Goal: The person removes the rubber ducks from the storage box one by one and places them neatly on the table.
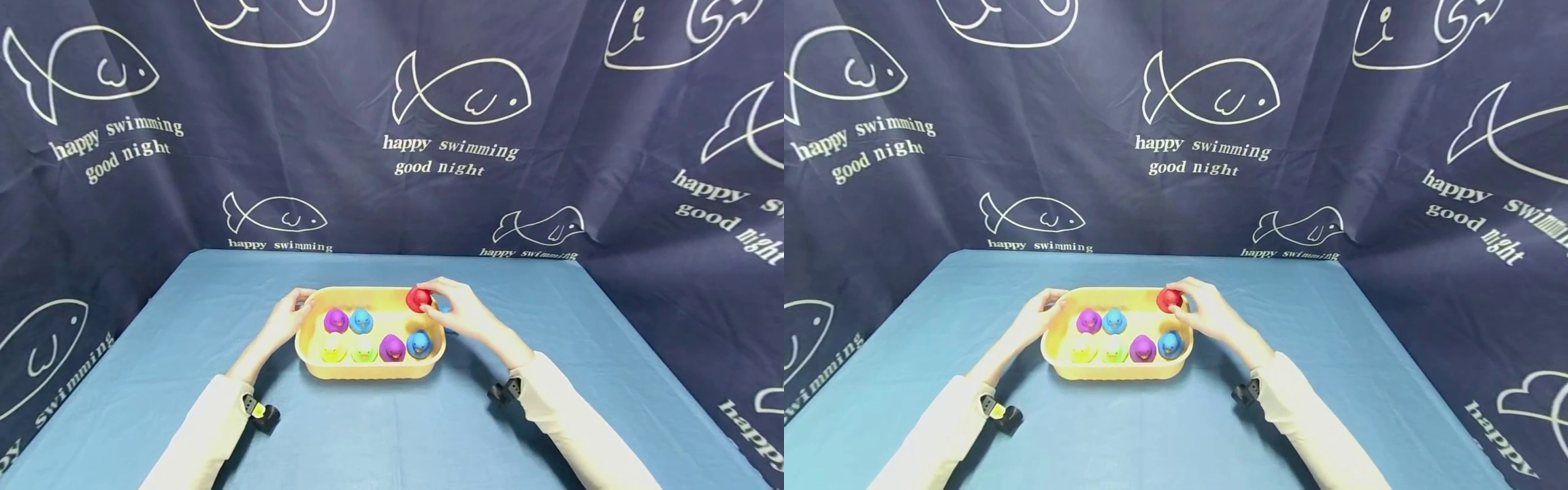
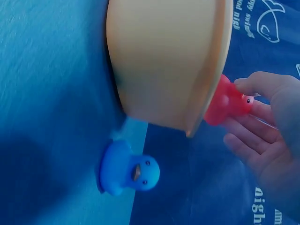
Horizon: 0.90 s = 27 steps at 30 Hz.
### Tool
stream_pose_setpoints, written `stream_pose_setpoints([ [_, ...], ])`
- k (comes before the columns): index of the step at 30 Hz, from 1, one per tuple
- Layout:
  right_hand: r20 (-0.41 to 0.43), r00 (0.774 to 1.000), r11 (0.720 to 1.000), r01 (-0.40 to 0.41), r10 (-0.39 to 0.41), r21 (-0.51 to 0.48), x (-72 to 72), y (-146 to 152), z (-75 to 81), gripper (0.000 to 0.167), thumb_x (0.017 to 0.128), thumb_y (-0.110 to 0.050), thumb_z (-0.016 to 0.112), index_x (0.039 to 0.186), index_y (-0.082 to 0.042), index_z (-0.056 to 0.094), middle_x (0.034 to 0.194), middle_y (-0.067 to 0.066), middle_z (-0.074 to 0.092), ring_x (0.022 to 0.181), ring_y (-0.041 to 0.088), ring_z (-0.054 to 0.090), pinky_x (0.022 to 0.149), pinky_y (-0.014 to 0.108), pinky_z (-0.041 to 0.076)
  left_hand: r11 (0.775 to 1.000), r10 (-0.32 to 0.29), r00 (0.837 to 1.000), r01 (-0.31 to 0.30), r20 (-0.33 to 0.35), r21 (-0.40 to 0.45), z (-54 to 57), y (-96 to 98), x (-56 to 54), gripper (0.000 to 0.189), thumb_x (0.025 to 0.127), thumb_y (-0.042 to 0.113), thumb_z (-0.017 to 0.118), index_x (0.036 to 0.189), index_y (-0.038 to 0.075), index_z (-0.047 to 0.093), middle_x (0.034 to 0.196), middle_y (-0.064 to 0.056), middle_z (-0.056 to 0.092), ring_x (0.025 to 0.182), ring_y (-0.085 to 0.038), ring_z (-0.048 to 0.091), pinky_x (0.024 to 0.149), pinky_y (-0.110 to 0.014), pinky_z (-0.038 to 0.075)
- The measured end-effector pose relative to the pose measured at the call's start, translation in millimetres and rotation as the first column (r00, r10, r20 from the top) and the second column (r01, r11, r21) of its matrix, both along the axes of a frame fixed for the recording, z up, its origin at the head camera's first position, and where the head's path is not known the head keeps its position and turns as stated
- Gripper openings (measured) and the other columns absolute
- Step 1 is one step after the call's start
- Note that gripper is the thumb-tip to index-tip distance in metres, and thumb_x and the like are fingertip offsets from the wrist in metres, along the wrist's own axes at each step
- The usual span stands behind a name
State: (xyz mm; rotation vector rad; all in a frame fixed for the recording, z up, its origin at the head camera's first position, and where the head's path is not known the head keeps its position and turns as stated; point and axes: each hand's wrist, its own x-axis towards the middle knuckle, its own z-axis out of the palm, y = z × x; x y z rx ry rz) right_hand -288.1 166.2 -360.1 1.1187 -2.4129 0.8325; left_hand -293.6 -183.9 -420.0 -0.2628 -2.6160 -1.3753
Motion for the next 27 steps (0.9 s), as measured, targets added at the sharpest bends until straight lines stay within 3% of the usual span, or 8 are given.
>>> stream_pose_setpoints([
  [14, 0.003, 0.997, 0.997, 0.081, -0.081, -0.008, -2.2, 28, 0.6, 0.038, 0.078, -0.010, 0.074, 0.114, -0.003, 0.065, 0.106, 0.009, 0.066, 0.095, 0.022, 0.063, 0.086, 0.040, 0.052, 1.000, -0.009, 1.000, 0.009, 0.007, -0.006, 3.8, 4.1, -0.6, 0.028, 0.094, 0.013, 0.053, 0.117, -0.002, 0.057, 0.113, -0.023, 0.062, 0.095, -0.032, 0.061, 0.082, -0.038, 0.048],
  [27, -0.005, 0.992, 0.992, 0.124, -0.124, -0.018, -4.5, 52, -9.6, 0.037, 0.076, -0.004, 0.074, 0.112, -0.002, 0.065, 0.104, 0.010, 0.067, 0.092, 0.024, 0.064, 0.081, 0.043, 0.053, 1.000, -0.015, 1.000, 0.015, 0.014, -0.009, 4.4, -0.7, -2.4, 0.028, 0.094, 0.012, 0.053, 0.118, -0.003, 0.056, 0.114, -0.024, 0.061, 0.095, -0.033, 0.061, 0.081, -0.037, 0.048],
])
